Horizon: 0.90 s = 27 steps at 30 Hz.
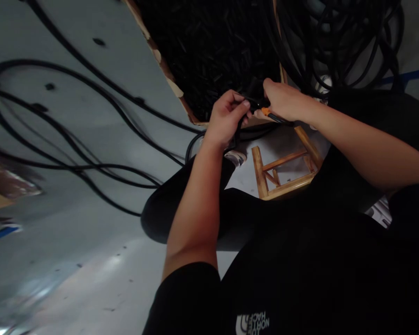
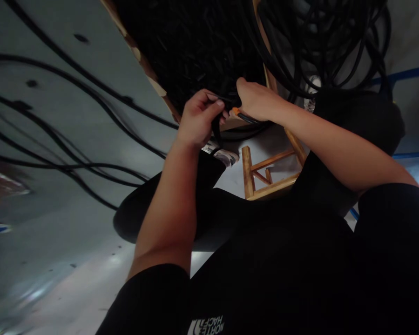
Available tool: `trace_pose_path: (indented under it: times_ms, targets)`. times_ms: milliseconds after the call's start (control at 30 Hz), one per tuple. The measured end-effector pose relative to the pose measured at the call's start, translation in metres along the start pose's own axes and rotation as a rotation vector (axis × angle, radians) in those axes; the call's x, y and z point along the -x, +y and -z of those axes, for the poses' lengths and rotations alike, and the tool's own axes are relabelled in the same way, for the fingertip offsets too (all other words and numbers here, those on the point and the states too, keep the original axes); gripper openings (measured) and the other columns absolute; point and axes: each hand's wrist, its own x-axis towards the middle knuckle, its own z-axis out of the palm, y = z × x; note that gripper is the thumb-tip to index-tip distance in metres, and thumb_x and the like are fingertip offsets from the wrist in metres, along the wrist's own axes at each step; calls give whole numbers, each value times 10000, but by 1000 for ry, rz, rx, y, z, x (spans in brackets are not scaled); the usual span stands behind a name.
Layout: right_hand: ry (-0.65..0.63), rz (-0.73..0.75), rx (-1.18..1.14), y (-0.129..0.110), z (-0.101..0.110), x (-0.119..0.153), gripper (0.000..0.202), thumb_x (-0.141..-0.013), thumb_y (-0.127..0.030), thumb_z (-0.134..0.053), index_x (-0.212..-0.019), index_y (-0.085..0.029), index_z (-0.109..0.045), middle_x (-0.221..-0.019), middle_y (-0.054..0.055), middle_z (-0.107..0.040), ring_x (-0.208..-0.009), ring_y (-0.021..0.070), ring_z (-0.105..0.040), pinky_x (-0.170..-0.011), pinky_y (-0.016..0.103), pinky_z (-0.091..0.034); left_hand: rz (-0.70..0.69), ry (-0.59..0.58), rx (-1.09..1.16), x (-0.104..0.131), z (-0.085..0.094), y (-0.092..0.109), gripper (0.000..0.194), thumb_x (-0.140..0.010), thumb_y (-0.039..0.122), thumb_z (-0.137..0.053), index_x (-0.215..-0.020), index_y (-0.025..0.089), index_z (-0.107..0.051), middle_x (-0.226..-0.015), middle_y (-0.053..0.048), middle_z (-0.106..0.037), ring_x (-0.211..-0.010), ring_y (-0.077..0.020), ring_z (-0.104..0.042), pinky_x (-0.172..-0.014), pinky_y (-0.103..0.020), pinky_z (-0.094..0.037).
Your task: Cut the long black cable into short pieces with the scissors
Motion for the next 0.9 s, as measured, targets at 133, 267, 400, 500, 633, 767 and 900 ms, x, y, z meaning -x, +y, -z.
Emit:
trace_pose_path:
  times_ms: [133, 267, 400, 500, 633, 767, 900]
  targets:
    - [-4, 5, -52, -3, -5, 3, 466, -984, -471, -759, -1327, -174, -654, -1300, 158, -805, -1188, 328, -778, -944, 371, -565, 21, -50, 36, 3, -1, 6, 398, -1034, 541, -810, -937, 214, -604, -745, 9, -593, -697, -163, -704, -646, -234, -505]
    - [32, 7, -71, -6, -5, 7, 360, -978, -413, -736, -1249, -190, -660, -1287, 159, -806, -1178, 339, -772, -926, 388, -559, 64, -44, 68, 5, 1, 21, 406, -1038, 505, -812, -876, 218, -576, -691, 29, -565, -547, -99, -561, -519, -191, -373]
    - [37, 15, -78, -3, -6, 6, 285, -924, -319, -735, -1184, -214, -684, -1254, 154, -818, -1148, 368, -775, -907, 424, -574, 149, -80, 106, 11, 3, 42, 358, -1046, 428, -805, -864, 202, -596, -655, 42, -538, -470, -64, -436, -451, -172, -293]
    - [20, 29, -78, -1, -5, 6, 278, -898, -286, -752, -1165, -231, -697, -1213, 134, -825, -1121, 366, -778, -903, 431, -580, 233, -128, 139, 15, 6, 55, 342, -1049, 411, -804, -870, 182, -625, -659, 36, -535, -454, -49, -407, -433, -155, -277]
    - [-33, 43, -32, 2, 1, 8, 242, -849, -292, -830, -1062, -258, -720, -1108, 114, -826, -1088, 368, -778, -859, 425, -570, 342, -226, 182, 18, 14, 61, 309, -1012, 356, -837, -859, 160, -653, -652, 28, -525, -436, -37, -382, -405, -149, -241]
    - [-76, 91, 58, 8, 11, 8, 201, -829, -263, -823, -1001, -249, -721, -1063, 126, -819, -1029, 360, -774, -801, 412, -533, 440, -321, 231, 18, 24, 55, 269, -976, 309, -841, -843, 141, -677, -626, 27, -502, -411, -28, -326, -387, -163, -198]
    - [-36, 116, 101, 14, 20, 6, 216, -849, -235, -743, -1058, -213, -694, -1090, 142, -809, -956, 305, -740, -739, 376, -454, 392, -227, 271, 14, 28, 38, 272, -991, 351, -835, -876, 156, -684, -677, -4, -594, -468, -62, -453, -423, -173, -313]
